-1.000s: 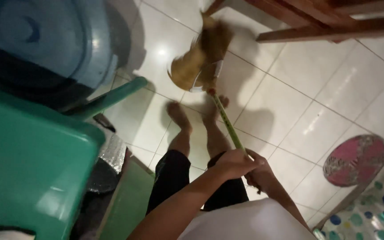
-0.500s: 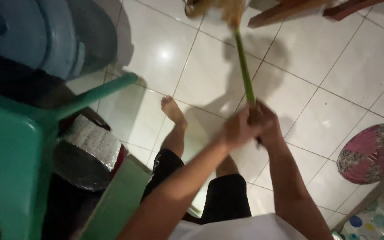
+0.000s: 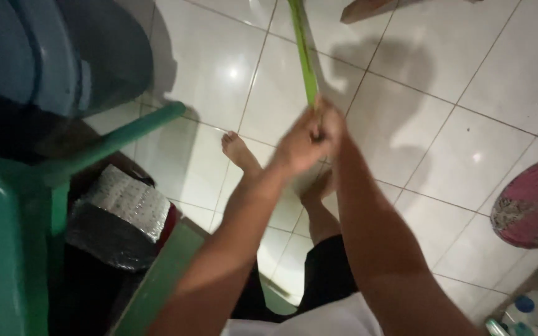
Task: Sweeping the tiled floor using a broom and a dustpan.
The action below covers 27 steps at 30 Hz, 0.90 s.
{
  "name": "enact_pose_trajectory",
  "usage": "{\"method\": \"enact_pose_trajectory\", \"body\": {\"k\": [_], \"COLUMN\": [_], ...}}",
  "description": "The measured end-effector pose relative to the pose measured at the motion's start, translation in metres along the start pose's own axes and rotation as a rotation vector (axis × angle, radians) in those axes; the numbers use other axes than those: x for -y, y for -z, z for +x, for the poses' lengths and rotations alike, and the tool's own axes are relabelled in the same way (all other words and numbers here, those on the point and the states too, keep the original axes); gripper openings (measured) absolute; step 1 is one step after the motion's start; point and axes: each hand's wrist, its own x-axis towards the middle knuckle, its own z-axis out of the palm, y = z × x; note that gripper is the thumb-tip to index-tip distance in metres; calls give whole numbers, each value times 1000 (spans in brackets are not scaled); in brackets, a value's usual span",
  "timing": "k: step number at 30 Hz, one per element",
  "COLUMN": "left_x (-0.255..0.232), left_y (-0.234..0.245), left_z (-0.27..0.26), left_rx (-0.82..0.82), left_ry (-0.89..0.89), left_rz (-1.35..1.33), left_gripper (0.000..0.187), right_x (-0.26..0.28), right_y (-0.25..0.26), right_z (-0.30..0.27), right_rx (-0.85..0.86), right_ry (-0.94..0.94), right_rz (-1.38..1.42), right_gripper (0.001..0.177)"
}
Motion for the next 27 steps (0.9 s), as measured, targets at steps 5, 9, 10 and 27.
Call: {"method": "enact_pose_trajectory", "body": {"k": [5, 9, 10, 27], "left_x": [-14, 10, 16, -55], "left_y": [-19, -43, -54, -179], "left_z": [-64, -89, -95, -149], "left_rx": [157, 193, 228, 718], "left_ry": [268, 270, 268, 413], "left_rz": [-112, -179, -267, 39], "left_gripper": [65, 54, 60, 87], "right_x": [3, -64, -71, -4], "right_y": [-22, 48, 55, 92], "right_z": [-138, -177, -196, -382], "right_rx": [-127, -103, -96, -315], "right_ry": [-181, -253, -300, -417], "right_rz": [-310, -326, -301, -665], "right_gripper": [26, 35, 35, 66]}}
